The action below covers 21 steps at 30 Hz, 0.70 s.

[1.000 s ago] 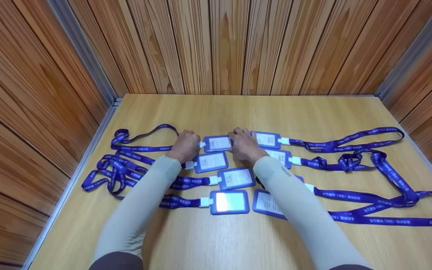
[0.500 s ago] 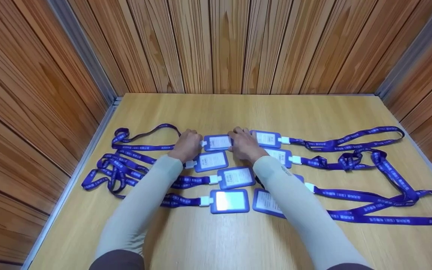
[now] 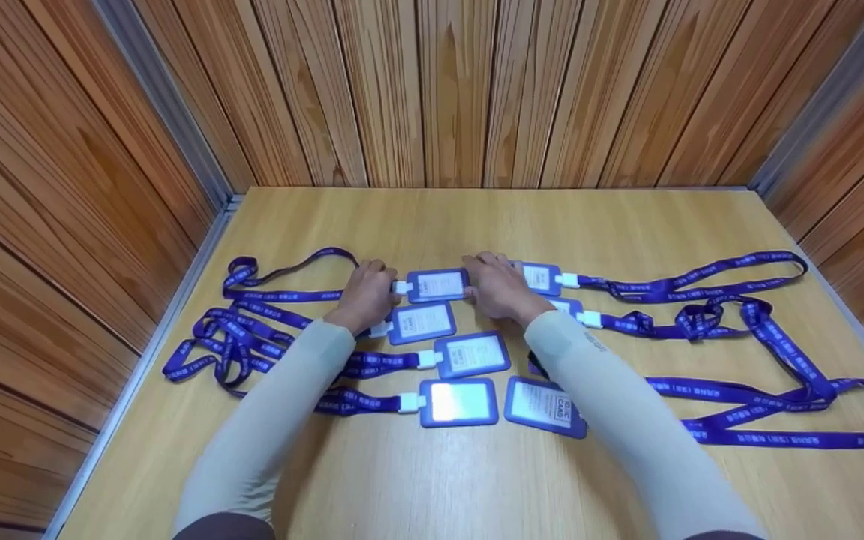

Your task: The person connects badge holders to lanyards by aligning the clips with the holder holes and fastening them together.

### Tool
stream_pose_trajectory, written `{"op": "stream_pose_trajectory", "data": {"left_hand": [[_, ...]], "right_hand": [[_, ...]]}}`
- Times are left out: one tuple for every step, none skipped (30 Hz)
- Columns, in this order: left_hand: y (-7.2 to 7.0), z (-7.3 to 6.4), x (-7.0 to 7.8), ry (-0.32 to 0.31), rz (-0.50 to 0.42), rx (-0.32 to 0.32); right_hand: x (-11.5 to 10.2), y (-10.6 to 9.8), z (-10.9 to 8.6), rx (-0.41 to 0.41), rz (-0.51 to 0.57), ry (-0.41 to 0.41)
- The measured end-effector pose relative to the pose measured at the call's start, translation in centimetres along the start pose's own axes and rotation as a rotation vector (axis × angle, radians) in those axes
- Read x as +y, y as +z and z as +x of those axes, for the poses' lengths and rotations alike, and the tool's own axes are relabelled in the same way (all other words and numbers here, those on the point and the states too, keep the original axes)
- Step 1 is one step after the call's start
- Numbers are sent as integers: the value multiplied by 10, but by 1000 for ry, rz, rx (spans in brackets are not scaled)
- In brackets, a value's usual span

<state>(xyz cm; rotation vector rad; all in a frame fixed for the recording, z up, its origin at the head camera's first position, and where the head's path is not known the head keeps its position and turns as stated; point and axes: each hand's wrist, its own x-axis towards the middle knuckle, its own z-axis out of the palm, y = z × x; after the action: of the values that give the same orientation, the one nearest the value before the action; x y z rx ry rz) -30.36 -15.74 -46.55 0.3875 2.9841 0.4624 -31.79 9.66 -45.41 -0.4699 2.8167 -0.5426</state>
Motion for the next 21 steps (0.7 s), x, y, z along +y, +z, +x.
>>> {"op": "stream_pose_trajectory", "data": {"left_hand": [[-1, -2, -1, 2, 2, 8], [-2, -3, -1, 10, 8, 19], [-3, -5, -2, 14, 12, 26], [-4, -7, -2, 19, 16, 35], [-4, -9, -3, 21, 15, 40], [-5, -11, -4, 20, 12, 43], [-6, -13, -5, 16, 6, 46], [-7, -15, -6, 11, -1, 46], [-8, -17, -7, 3, -9, 46], [-9, -19, -7, -2, -15, 46], [-10, -20, -8, -3, -19, 46], [-11, -21, -9, -6, -21, 47], [-12, -23, -9, -13, -25, 46], [-13, -24, -9, -20, -28, 42], [-14, -26, -9, -29, -32, 38], [-15, -27, -9, -38, -38, 30], [-15, -29, -9, -51, -46, 19], [-16, -30, -9, -64, -53, 8], [-17, -32, -10, -74, -60, -3], [-17, -34, -10, -78, -65, -12], [-18, -36, -10, -81, -69, -18]], "right_hand": [[3, -3, -2, 13, -5, -15], [6, -6, -4, 22, -12, -30], [8, -8, -7, 30, -20, -45], [11, -11, -9, 39, -27, -53], [14, -13, -11, 45, -33, -57], [17, -15, -13, 47, -41, -58], [20, -17, -16, 44, -45, -60], [22, -18, -18, 43, -50, -58], [24, -19, -21, 45, -55, -53], [26, -20, -23, 43, -56, -43], [29, -21, -26, 40, -60, -32], [31, -23, -28, 39, -62, -22], [33, -24, -31, 37, -58, -9], [35, -25, -33, 40, -54, 5], [37, -27, -36, 40, -48, 14], [39, -28, -39, 38, -43, 24], [42, -31, -42, 40, -43, 30], [44, -32, -45, 42, -42, 32], [47, -35, -49, 42, -41, 35], [50, -37, -52, 43, -44, 34], [53, -39, -55, 44, -52, 33]]}}
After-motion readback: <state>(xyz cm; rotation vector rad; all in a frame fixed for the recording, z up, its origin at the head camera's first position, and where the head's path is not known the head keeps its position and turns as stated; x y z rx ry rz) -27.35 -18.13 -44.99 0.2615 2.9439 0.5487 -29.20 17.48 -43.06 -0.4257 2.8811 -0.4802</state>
